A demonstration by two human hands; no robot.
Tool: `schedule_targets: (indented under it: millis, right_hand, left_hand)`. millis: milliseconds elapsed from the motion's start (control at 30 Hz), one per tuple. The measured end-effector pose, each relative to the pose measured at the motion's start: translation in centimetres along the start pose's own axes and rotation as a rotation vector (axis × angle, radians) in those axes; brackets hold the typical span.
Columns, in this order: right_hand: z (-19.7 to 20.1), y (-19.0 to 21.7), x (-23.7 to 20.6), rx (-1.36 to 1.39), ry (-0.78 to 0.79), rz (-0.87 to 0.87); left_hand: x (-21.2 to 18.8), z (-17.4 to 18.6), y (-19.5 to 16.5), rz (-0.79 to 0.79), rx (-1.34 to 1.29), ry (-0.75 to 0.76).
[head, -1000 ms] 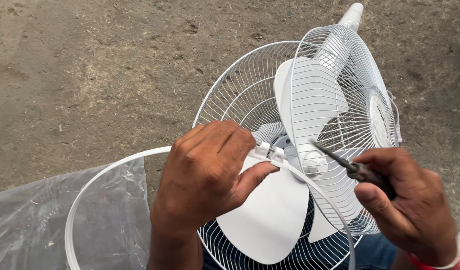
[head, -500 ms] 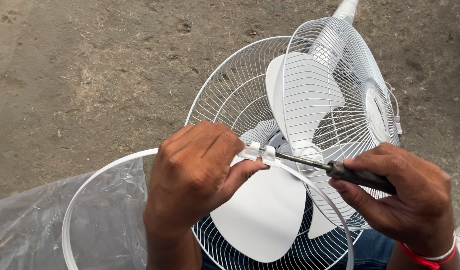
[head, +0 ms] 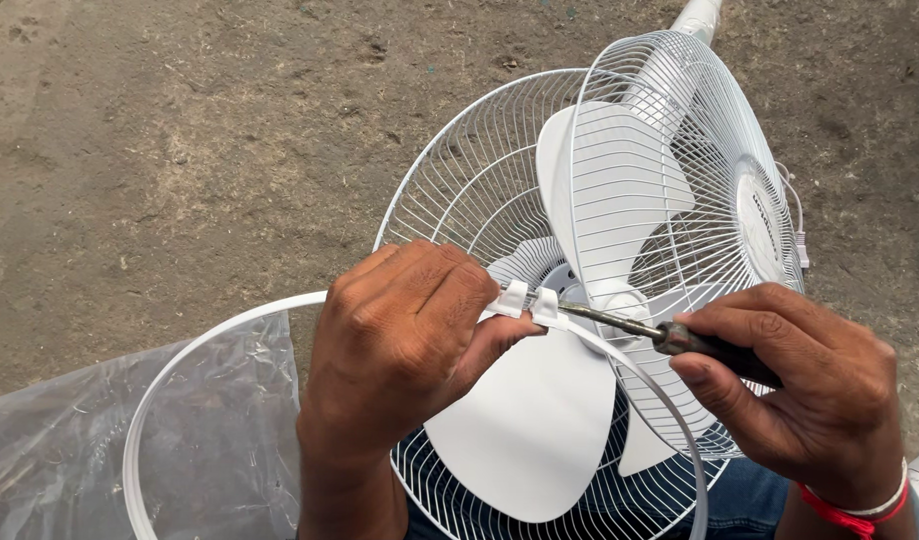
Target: The person assembles a white pedestal fan on the ground. They use a screwdriver to tighten screws on the front grill and then attach the fan blades to the motor hub, securing them with a nut.
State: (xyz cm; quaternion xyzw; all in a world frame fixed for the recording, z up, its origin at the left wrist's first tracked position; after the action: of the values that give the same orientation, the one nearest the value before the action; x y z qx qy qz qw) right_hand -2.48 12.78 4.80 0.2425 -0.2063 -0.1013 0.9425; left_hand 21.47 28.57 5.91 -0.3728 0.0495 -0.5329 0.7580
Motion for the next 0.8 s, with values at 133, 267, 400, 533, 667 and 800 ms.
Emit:
schedule_targets:
  millis: [133,267,400,533,667,800]
  right_hand:
    - [-0.15,-0.55,-0.27,0.01,-0.028,-0.029]
    - [-0.64,-0.92,-0.4,-0.003,-0.144,0.121]
    - [-0.94,-0.81,-0.78,-0.129,-0.177,0.219]
    - [-0.88,-0.72,-0.74,-0.169,-0.173,0.249]
    - [-0.3,-0.61,-0.34,-0.12,-0.12,0.244]
    - [-0.16,-0.35,0.13,-0.04,-0.116,0.204]
  left_hand:
    - [0.04,0.14,-0.09,-0.012,0.0,0.014]
    - [0.04,0.24,-0.15,-0.026,-0.023,-0.016]
    - [-0.15,0.51,-0.01,-0.031,-0.024,-0.03]
    - [-0.21,0.31,0.06,-0.021,-0.023,-0.032]
    - [-0.2,0.29,0.14,-0.047,-0.021,-0.027]
    - [-0.18,0.21,-0.02,-0.05,-0.025,-0.026]
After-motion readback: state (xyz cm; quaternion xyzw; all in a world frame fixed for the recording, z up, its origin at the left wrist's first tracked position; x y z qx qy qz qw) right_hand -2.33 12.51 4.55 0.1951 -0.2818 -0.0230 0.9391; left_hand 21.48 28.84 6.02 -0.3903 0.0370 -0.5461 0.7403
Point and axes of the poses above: each hand's wrist, its own x-axis towards the middle knuckle, its own z-axis out of the back of the hand, y = z × x, the point moved 1 cm from there along x, towards the middle knuckle, and after that the axes turned 15 degrees about z, right-handed, at the moved point
